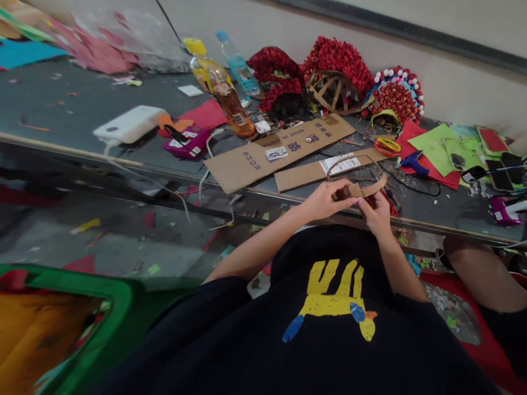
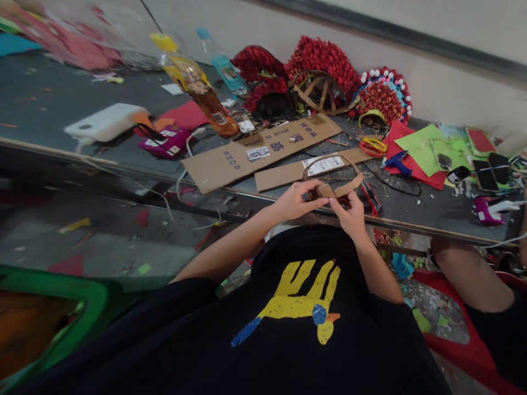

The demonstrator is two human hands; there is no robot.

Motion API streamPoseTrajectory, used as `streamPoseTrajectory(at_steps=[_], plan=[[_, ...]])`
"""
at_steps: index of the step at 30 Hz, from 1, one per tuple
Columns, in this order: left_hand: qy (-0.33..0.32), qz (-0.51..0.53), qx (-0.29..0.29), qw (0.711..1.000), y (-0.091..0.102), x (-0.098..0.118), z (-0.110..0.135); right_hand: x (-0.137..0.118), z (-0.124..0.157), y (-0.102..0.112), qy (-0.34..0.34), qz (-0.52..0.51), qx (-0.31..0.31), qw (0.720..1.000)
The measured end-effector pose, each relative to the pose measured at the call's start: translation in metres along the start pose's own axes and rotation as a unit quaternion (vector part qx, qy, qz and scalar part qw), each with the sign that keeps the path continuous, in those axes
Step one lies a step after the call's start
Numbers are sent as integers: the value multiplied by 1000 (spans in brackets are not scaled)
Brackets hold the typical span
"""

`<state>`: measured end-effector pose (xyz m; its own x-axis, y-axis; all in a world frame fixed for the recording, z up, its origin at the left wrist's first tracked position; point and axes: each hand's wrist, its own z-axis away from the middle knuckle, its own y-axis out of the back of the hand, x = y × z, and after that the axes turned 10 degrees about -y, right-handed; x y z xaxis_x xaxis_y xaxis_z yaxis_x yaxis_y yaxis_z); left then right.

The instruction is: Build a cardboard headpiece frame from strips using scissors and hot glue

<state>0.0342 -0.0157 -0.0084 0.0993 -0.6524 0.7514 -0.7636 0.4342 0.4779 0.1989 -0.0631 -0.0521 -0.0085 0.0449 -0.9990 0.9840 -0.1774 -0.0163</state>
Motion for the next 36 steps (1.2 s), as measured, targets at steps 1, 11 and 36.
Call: streamPoseTrajectory(at_steps=[1,11,36], plan=[[2,4,-1,1000,0,0,0,0,0,0,1,1,-3,1000],[40,28,-23,999,3,0,-5,4,1,3,7,45,-22,999],[172,260,-24,950,10,-9,-15,-23,5,11,-13,153,-67,986]])
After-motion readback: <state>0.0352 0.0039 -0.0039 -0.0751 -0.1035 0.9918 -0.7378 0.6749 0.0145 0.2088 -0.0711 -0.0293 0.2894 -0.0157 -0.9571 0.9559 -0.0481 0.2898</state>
